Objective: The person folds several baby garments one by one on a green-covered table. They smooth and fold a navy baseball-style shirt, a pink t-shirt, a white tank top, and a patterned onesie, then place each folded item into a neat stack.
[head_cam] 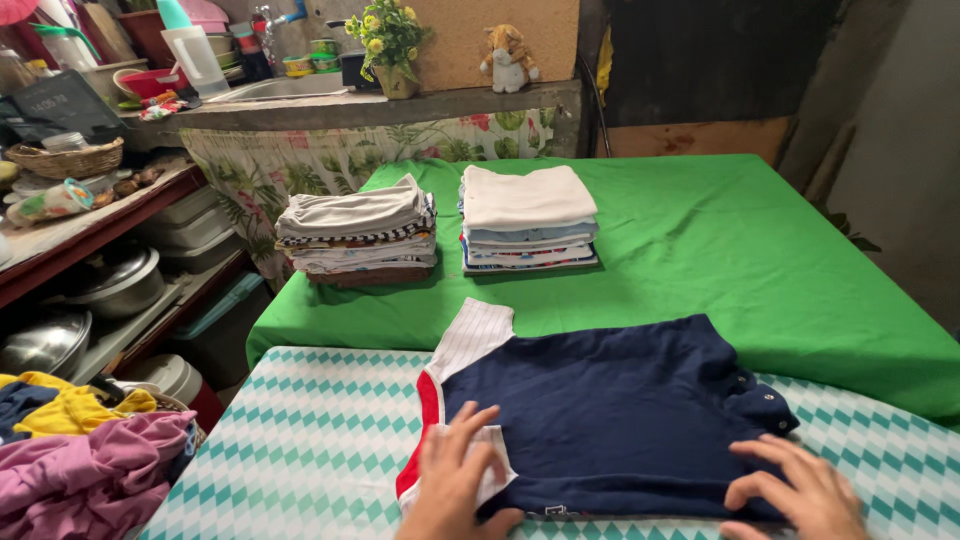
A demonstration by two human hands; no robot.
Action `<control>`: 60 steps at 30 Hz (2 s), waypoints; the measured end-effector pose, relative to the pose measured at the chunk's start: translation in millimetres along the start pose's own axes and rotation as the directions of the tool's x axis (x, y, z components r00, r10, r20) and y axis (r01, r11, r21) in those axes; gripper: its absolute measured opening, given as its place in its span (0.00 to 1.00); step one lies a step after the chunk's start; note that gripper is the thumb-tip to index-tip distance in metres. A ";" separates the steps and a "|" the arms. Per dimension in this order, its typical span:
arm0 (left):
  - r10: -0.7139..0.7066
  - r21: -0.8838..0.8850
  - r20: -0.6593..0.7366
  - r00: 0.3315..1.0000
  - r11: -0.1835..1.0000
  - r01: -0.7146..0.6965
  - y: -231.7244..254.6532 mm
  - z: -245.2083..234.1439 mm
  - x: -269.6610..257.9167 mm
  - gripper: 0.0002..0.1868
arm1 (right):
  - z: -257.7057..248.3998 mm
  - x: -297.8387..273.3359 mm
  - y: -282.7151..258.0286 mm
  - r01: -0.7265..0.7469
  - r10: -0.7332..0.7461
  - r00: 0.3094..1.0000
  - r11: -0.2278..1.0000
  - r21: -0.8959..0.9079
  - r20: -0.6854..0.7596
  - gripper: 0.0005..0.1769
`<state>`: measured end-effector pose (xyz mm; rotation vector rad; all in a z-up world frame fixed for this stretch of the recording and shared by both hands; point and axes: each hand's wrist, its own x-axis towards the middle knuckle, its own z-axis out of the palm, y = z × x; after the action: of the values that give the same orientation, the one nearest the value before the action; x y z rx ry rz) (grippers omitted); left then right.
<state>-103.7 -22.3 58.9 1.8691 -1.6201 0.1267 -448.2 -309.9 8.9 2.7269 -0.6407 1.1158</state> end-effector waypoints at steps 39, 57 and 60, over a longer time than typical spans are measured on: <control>-0.370 -0.273 -0.452 0.812 0.924 0.269 -94.4 17.4 159.5 0.05 | 53.9 148.7 15.2 -0.457 0.483 0.875 0.841 0.290 -0.022 0.09; -0.466 -0.154 -0.310 0.829 0.885 0.440 -65.5 10.7 155.2 0.23 | 53.3 139.6 10.3 -0.508 0.526 0.850 0.806 0.303 0.026 0.17; -0.449 -0.159 -0.331 0.830 0.894 0.420 -72.2 12.8 154.3 0.24 | 56.8 139.3 10.3 -0.519 0.532 0.846 0.805 0.288 0.038 0.15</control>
<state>-6.4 -158.7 92.5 1.9665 -0.9120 0.1904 -327.4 -381.4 64.2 2.8228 -1.3982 1.4795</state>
